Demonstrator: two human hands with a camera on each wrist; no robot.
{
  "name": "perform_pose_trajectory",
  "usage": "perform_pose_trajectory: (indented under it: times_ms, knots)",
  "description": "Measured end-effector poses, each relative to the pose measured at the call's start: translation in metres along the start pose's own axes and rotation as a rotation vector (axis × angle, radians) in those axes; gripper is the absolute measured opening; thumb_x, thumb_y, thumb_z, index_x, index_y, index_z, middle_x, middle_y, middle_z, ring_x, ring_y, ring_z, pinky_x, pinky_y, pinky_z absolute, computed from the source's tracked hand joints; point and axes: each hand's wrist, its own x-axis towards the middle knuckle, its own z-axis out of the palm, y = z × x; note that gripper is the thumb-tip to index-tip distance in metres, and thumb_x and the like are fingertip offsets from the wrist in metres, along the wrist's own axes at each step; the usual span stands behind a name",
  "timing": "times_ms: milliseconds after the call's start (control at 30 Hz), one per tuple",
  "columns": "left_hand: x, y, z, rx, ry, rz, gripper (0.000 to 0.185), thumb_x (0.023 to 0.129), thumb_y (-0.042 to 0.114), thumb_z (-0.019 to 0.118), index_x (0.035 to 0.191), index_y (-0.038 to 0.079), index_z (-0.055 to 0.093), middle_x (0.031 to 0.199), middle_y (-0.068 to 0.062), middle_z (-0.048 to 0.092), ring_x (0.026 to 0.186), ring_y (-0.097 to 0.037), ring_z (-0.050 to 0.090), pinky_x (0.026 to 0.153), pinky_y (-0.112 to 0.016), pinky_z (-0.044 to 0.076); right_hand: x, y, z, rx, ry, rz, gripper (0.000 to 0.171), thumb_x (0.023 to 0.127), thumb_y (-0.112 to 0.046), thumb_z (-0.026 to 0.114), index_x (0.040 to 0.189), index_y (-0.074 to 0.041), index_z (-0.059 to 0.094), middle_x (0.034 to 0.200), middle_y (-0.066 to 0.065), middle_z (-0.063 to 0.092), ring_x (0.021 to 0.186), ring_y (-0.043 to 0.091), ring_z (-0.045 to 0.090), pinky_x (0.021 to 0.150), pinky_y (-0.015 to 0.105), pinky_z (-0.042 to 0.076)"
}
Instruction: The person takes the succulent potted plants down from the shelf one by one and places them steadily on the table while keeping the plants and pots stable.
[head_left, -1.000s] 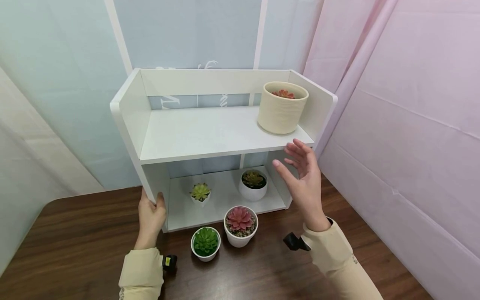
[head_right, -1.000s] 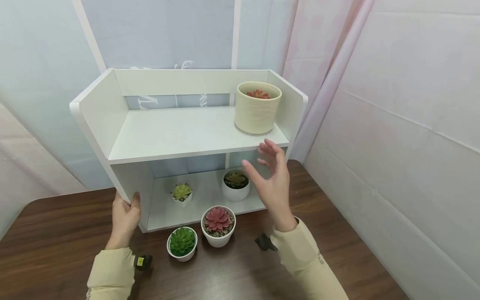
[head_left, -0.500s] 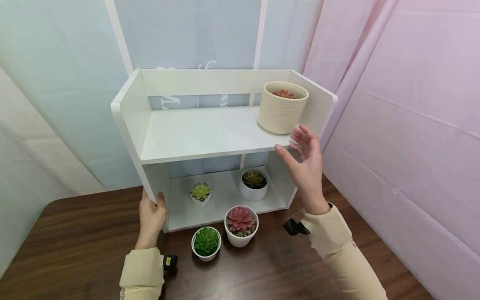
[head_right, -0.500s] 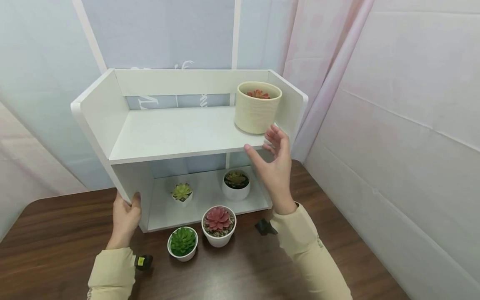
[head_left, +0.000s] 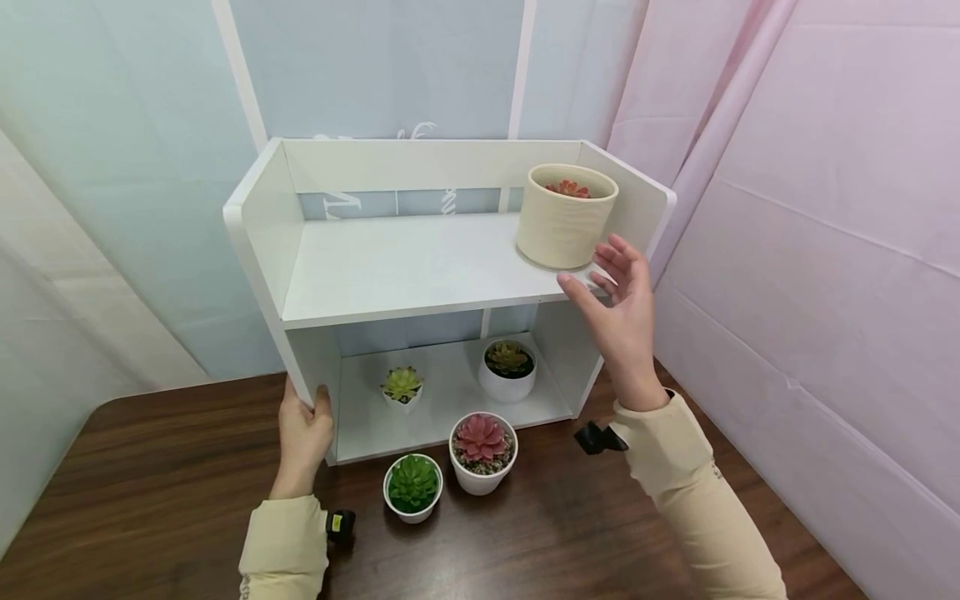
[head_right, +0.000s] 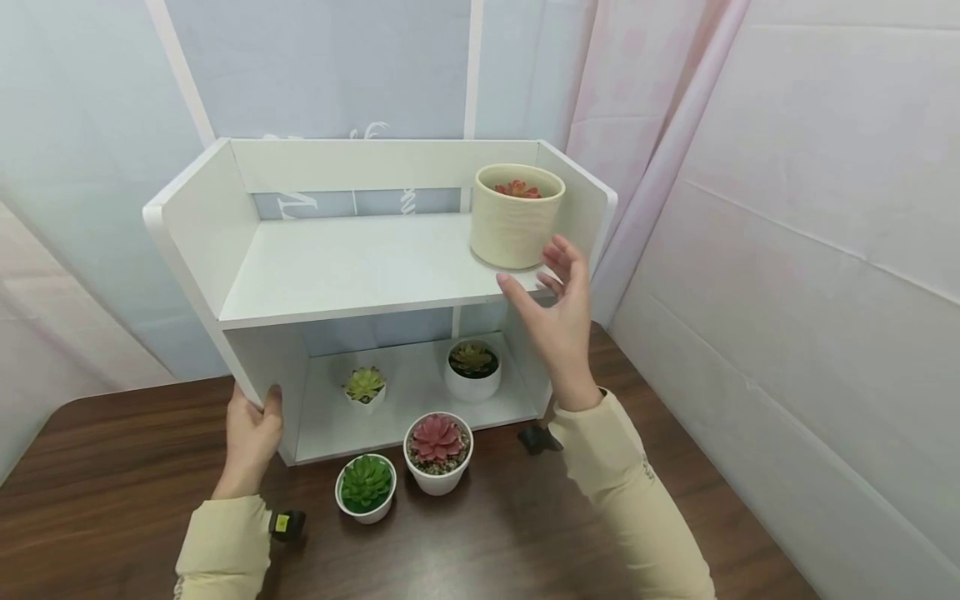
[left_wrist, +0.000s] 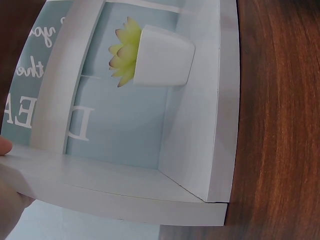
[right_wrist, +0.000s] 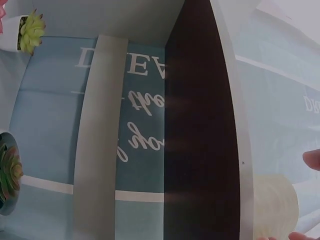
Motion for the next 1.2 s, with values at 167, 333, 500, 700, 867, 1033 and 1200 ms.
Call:
perform_pose_trajectory:
  times_ms: [167, 333, 500, 700, 867, 1033, 1200]
  knots:
    - [0.000, 0.000, 0.000, 0.012, 0.001, 0.001, 0.051, 0.095, -0.005, 0.040, 0.145, -0.001, 0.032, 0.141, -0.028, 0.042, 0.133, -0.044, 0.036, 0.102, -0.066, 0.030, 0.006, -0.001, 0.000, -0.052, -0.006, 0.025, 0.075, 0.078, -0.012, 0.078, 0.141, -0.008, 0.037, 0.136, 0.010, 0.046, 0.128, 0.017, 0.045, 0.106, 0.034, 0.036]
    - [0.000, -0.001, 0.000, 0.025, 0.005, 0.000, 0.050, 0.095, -0.005, 0.041, 0.144, -0.002, 0.032, 0.140, -0.029, 0.043, 0.132, -0.045, 0.037, 0.102, -0.066, 0.030, 0.011, -0.004, 0.000, -0.122, -0.009, 0.072, 0.086, 0.074, -0.019, 0.081, 0.145, -0.013, 0.032, 0.140, 0.010, 0.041, 0.131, 0.017, 0.041, 0.108, 0.034, 0.035]
    - [0.000, 0.000, 0.000, 0.021, 0.000, 0.000, 0.051, 0.095, -0.005, 0.041, 0.145, -0.001, 0.031, 0.141, -0.029, 0.042, 0.133, -0.046, 0.036, 0.102, -0.067, 0.030, 0.019, -0.005, 0.001, -0.172, -0.009, 0.106, 0.095, 0.073, -0.026, 0.083, 0.148, -0.016, 0.026, 0.145, 0.009, 0.036, 0.134, 0.017, 0.037, 0.110, 0.031, 0.032]
    - [0.000, -0.001, 0.000, 0.020, 0.006, 0.012, 0.050, 0.095, -0.006, 0.041, 0.144, -0.002, 0.032, 0.140, -0.029, 0.043, 0.132, -0.046, 0.036, 0.102, -0.067, 0.030, 0.030, -0.004, 0.004, -0.241, -0.012, 0.103, 0.103, 0.072, -0.029, 0.083, 0.150, -0.012, 0.019, 0.146, 0.012, 0.033, 0.136, 0.019, 0.036, 0.111, 0.031, 0.032]
    - [0.002, -0.002, 0.000, 0.025, 0.009, 0.010, 0.050, 0.095, -0.005, 0.040, 0.144, -0.001, 0.032, 0.142, -0.028, 0.042, 0.133, -0.044, 0.036, 0.103, -0.066, 0.030, 0.040, -0.007, 0.010, -0.244, -0.016, 0.105, 0.106, 0.071, -0.032, 0.083, 0.151, -0.012, 0.016, 0.145, 0.012, 0.033, 0.135, 0.017, 0.035, 0.112, 0.029, 0.031]
    - [0.002, -0.001, -0.001, 0.037, 0.007, -0.011, 0.050, 0.096, -0.003, 0.040, 0.145, 0.000, 0.030, 0.143, -0.026, 0.041, 0.134, -0.042, 0.035, 0.104, -0.064, 0.030, 0.050, -0.005, 0.017, -0.233, -0.003, 0.084, 0.107, 0.070, -0.033, 0.084, 0.150, -0.012, 0.017, 0.142, 0.009, 0.038, 0.131, 0.013, 0.039, 0.110, 0.025, 0.031]
    - [-0.001, 0.001, -0.002, 0.050, -0.007, -0.039, 0.051, 0.097, -0.002, 0.039, 0.147, 0.001, 0.028, 0.143, -0.027, 0.041, 0.133, -0.043, 0.036, 0.102, -0.066, 0.032, 0.057, 0.001, 0.021, -0.271, 0.021, 0.067, 0.106, 0.067, -0.034, 0.086, 0.148, -0.013, 0.021, 0.142, 0.004, 0.040, 0.127, 0.011, 0.040, 0.108, 0.024, 0.031]
